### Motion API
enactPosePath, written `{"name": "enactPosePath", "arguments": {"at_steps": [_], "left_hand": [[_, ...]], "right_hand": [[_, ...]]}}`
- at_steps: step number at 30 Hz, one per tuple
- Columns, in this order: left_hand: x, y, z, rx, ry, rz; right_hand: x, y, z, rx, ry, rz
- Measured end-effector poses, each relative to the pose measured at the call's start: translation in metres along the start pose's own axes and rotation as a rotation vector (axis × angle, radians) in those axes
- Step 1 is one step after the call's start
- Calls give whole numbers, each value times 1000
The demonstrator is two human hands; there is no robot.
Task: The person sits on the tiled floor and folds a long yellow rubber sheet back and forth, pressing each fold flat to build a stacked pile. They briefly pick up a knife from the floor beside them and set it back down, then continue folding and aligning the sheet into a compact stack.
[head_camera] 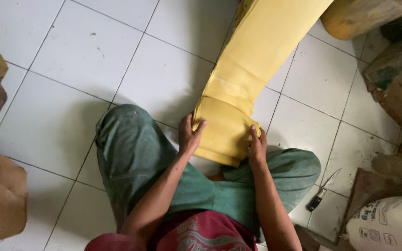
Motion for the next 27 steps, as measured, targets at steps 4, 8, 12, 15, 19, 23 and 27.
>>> {"name": "enactPosePath", "arguments": {"at_steps": [4, 8, 12, 15, 19, 23, 27], "left_hand": [[-8, -5, 3, -41, 56, 29], [-13, -7, 2, -58, 42, 10], [-9, -4, 2, -46, 37, 24], [-8, -3, 1, -73, 90, 49], [1, 3, -10, -29, 66, 70], [-1, 6, -33, 17, 75, 60], [-9, -2, -62, -49, 170, 104]], "right_hand": [[0, 2, -3, 13, 35, 11], [-11, 8, -13, 47, 139, 9], [-18, 9, -33, -1, 47, -40], [-25, 0, -41, -76, -96, -64], [-36, -18, -42, -148, -268, -74], [-49, -44, -32, -318, -342, -99], [-73, -45, -26, -307, -165, 110]]}}
Point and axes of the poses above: each hand's wrist, its own z-axis away from the middle knuckle, its own y-axis out of the back of the hand, x = y × z, the point moved 9 cm from there along -z, towards the middle knuckle, and after that the axes turned 13 degrees about -y, right-handed, at the moved point
